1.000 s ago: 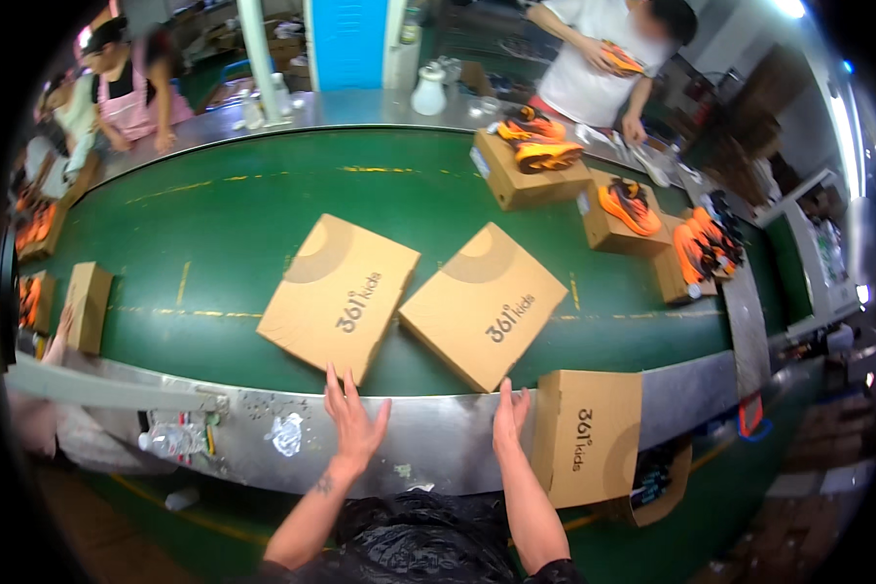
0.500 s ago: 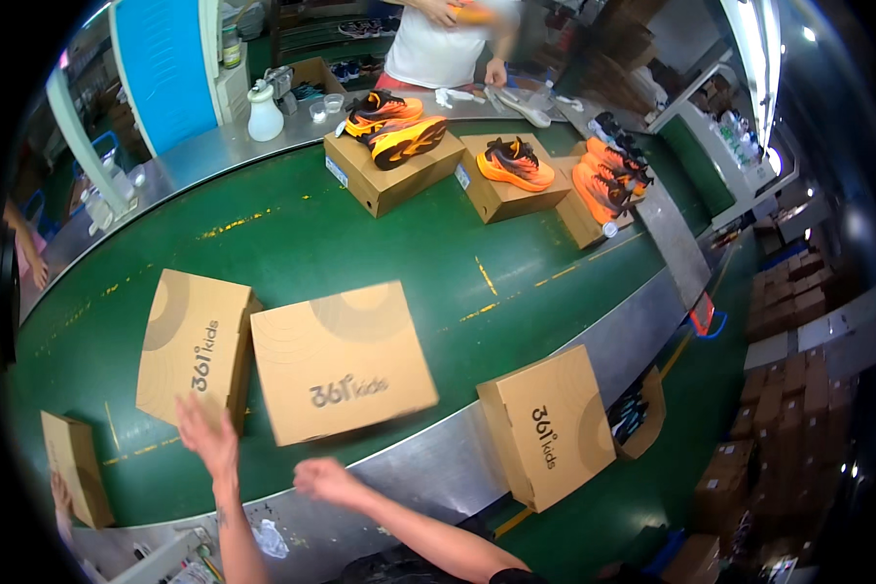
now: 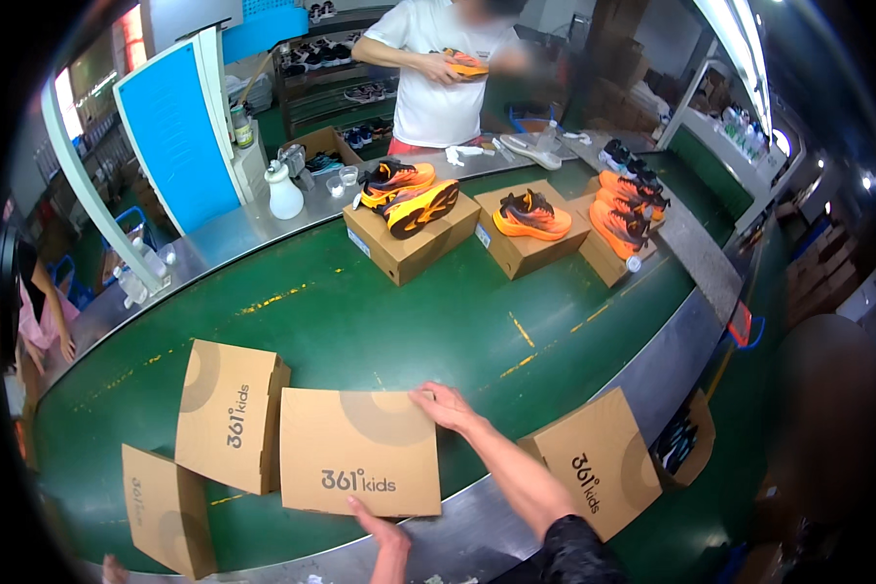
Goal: The person repeatedly picks up flat cardboard boxes from a stack on a green conveyor belt and places them onto a growing pile. The person handles the boxes one by one, moving them from the belt to the stack. Other workers are visible in the background handling shoes.
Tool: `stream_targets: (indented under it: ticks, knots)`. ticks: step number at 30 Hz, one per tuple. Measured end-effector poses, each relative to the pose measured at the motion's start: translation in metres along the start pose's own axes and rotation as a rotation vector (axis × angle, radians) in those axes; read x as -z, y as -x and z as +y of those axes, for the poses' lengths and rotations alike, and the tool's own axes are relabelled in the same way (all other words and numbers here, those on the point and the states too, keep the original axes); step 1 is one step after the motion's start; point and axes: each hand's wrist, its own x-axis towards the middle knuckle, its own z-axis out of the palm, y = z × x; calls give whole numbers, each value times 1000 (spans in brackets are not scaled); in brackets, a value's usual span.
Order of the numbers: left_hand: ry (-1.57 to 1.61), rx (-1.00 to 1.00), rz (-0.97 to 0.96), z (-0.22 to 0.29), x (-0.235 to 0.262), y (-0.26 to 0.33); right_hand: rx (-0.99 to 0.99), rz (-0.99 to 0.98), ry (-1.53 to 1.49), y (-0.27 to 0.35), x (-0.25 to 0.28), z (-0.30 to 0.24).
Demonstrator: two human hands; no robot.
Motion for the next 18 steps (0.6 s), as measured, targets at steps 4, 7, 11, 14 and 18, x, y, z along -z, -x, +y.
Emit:
stream_targets:
  ticks: [4,7,11,14,18]
  knots:
    - [242,90,-145,45,-15,17,504,155,247,47,49,-70]
    - [290,139,-562,102,-29,25,724,298,496,92,98,-149]
    - [204,233,-731,146,-33,65,809,558,490,180,126,-187]
    - [155,229,-812,159,-34,110,720,720,279,256,127,-136]
    - [-9,137,-898,147,-43,183,392,635,-337,361,138,-22]
